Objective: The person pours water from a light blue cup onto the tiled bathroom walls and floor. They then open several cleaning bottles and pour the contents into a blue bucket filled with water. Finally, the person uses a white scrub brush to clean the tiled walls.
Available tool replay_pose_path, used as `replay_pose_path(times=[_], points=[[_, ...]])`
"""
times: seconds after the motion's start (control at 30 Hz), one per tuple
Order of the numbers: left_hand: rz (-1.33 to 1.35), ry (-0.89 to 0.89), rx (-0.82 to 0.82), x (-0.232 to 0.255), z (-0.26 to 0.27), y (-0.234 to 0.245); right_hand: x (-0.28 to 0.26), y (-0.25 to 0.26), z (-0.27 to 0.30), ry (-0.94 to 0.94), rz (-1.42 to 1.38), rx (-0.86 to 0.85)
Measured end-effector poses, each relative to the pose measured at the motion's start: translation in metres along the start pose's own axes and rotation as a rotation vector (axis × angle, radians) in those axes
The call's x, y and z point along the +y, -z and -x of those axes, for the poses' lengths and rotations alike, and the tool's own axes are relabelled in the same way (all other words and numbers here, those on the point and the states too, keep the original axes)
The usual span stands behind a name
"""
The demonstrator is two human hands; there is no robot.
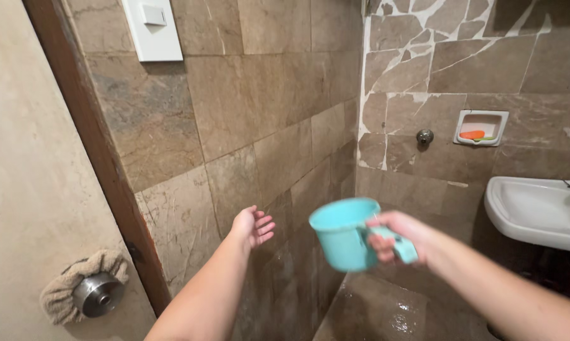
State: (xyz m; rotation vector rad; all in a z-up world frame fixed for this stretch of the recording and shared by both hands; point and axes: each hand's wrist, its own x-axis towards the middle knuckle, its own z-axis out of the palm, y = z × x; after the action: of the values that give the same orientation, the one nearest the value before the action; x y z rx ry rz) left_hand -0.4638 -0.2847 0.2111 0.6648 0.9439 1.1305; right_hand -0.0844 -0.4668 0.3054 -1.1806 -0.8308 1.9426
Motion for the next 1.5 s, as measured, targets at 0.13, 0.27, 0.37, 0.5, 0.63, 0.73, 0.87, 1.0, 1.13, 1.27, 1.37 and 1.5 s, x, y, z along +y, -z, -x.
replay_pose_path(times=[0.13,0.27,0.37,0.5,0.63,0.73,0.87,1.0,1.13,1.27,1.37,1.5], points=[[-0.020,0.021,0.023,-0.013,-0.005,0.016,0.066,0.049,-0.002,-0.193,-0.181,0.053],[-0.060,0.053,0.037,-0.027,-0.008,0.026,0.148,0.118,-0.021,-0.303,-0.232,0.140],[-0.068,0.069,0.049,-0.035,-0.006,0.031,0.206,0.172,-0.041,-0.201,-0.177,0.289],[-0.092,0.084,0.071,-0.045,-0.005,0.036,0.228,0.190,-0.053,-0.120,0.052,0.303],[-0.094,0.098,0.056,-0.054,-0.011,0.028,0.155,0.086,-0.034,-0.200,0.047,0.201],[-0.089,0.093,0.050,-0.054,-0.012,0.019,0.052,-0.010,0.001,0.073,0.291,0.266],[-0.081,0.062,0.046,-0.040,-0.007,0.006,-0.020,-0.072,0.040,0.131,0.227,0.044],[-0.061,0.025,0.046,-0.030,0.005,-0.003,-0.013,-0.067,0.043,0.203,0.238,-0.184],[-0.056,0.052,0.023,-0.040,0.013,-0.003,0.038,-0.042,0.038,0.212,-0.028,-0.035],[-0.074,0.123,-0.002,-0.078,0.009,0.003,0.105,-0.008,0.028,0.147,-0.235,-0.069],[-0.084,0.189,-0.013,-0.119,0.002,0.009,0.156,0.012,0.023,0.089,-0.382,-0.044],[-0.149,0.287,-0.006,-0.186,-0.002,0.025,0.221,0.037,0.013,0.012,-0.383,0.201]])
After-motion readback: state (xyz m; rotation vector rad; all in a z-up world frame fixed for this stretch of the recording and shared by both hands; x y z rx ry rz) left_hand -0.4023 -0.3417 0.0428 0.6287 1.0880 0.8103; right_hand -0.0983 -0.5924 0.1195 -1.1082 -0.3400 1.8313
